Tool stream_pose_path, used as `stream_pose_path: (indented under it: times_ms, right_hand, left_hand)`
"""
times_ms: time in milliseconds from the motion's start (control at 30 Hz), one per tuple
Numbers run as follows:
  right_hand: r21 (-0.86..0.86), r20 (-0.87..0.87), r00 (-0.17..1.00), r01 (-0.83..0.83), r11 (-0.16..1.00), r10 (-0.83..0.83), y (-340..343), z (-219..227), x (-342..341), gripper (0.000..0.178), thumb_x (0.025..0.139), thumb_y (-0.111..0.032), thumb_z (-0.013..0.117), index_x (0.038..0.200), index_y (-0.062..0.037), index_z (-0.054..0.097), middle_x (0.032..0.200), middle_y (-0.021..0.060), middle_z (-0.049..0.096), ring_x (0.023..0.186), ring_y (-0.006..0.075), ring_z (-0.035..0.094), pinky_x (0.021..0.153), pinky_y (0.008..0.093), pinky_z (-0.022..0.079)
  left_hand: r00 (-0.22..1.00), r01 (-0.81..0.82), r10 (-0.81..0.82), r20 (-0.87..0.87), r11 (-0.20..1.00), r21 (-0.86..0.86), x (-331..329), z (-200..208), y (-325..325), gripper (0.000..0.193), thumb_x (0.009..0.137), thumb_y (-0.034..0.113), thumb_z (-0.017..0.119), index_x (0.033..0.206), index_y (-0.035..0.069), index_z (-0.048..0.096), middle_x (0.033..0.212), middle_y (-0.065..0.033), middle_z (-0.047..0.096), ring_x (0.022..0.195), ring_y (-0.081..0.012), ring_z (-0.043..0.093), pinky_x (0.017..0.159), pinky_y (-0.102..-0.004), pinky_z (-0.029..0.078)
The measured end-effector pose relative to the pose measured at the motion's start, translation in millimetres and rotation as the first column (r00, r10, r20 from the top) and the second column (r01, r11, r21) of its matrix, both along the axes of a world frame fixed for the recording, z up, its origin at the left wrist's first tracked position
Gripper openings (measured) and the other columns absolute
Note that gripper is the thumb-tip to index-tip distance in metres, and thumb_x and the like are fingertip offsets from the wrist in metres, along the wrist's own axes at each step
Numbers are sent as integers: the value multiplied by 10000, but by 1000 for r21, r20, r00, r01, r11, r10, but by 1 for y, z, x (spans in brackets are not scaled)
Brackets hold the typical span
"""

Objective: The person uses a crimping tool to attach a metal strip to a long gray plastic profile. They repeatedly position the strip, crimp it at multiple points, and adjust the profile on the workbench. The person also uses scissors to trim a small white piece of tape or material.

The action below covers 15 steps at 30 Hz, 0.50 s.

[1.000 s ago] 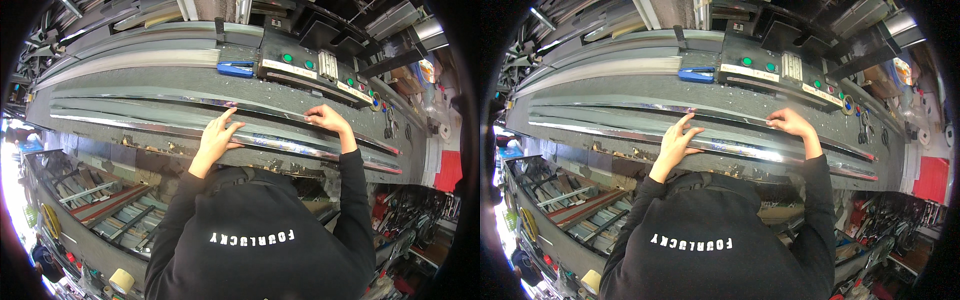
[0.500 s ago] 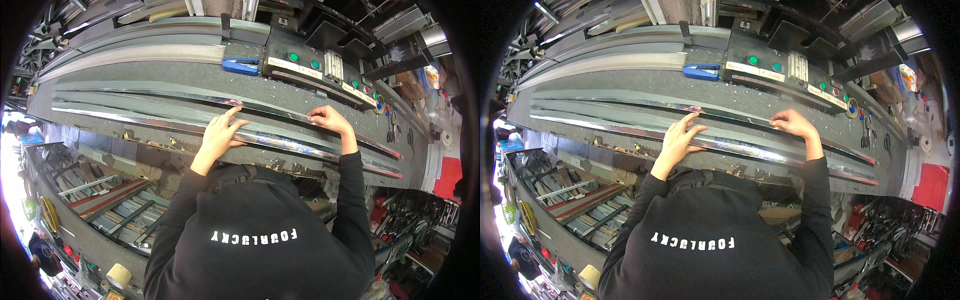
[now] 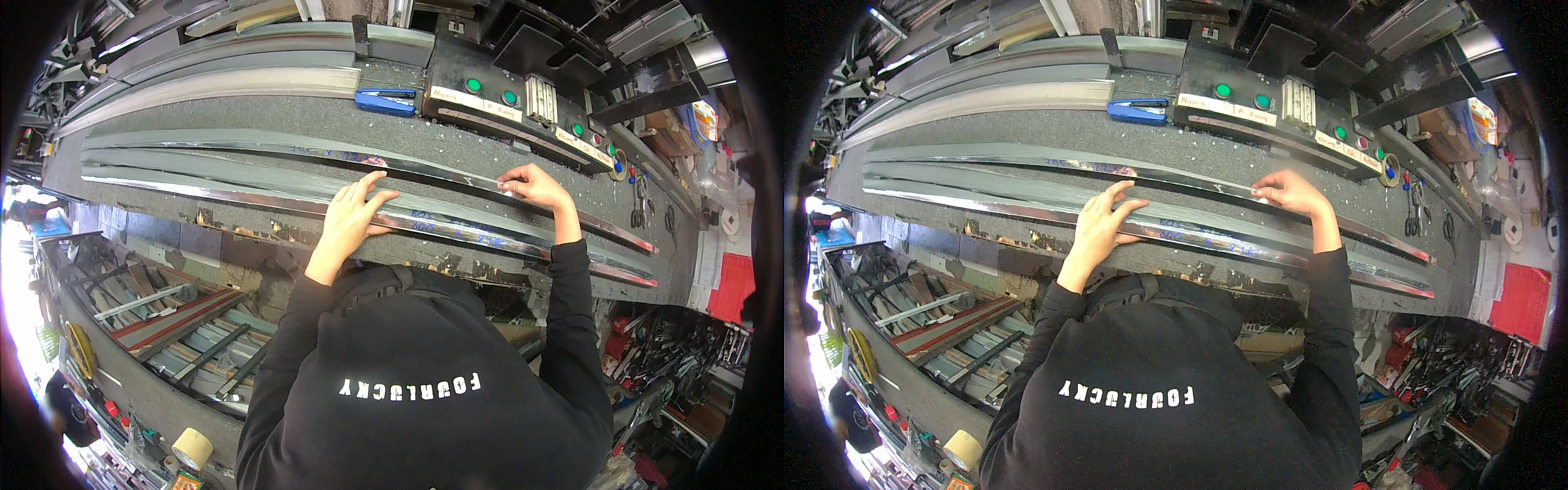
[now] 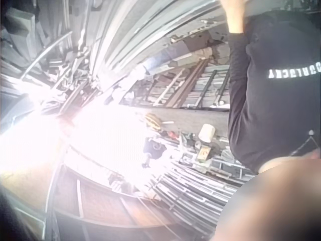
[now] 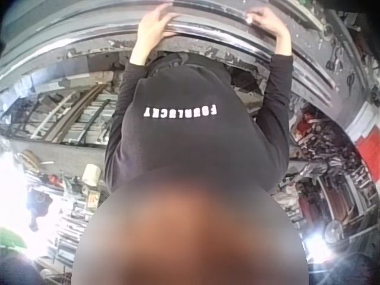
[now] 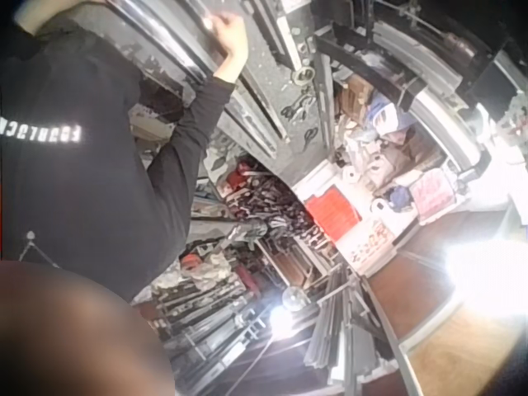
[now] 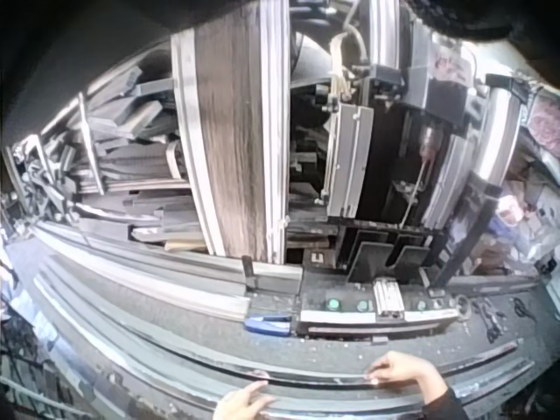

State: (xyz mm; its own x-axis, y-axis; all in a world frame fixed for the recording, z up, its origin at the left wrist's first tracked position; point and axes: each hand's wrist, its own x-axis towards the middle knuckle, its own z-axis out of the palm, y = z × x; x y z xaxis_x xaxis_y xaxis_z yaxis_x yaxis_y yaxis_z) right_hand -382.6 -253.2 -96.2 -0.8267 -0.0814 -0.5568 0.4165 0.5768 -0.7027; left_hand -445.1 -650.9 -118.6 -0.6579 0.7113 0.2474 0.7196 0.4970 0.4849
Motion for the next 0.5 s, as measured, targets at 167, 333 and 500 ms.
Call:
stream_pose_path:
  times_ms: [167,333,500]
  right_hand:
    - [-19,-62,998,-25,999,24,2,-5,-1,354,886,-299,688,1076,-1,702,716,2,617,638,80,507,597,247,414]
    - [-28,-47,999,-18,999,16,3,-4,-1,346,885,-294,689,1076,-7,704,711,-2,615,635,78,504,593,247,411]
    - [-20,-46,999,-24,1000,23,4,-6,-2,337,882,-288,692,1074,-11,708,705,-7,613,620,73,496,579,248,404]
  left_hand:
    - [1000,-12,12,-5,1000,3,2,2,0,743,489,203,862,1189,230,614,1356,-19,480,1091,-212,595,900,-363,467]
    - [1000,-17,17,11,1000,-8,3,2,1,753,477,195,865,1189,233,621,1366,-31,479,1107,-213,600,904,-371,470]
    - [1000,-25,25,-9,1000,6,4,0,1,756,474,194,866,1188,233,620,1365,-29,470,1098,-212,604,895,-370,474]
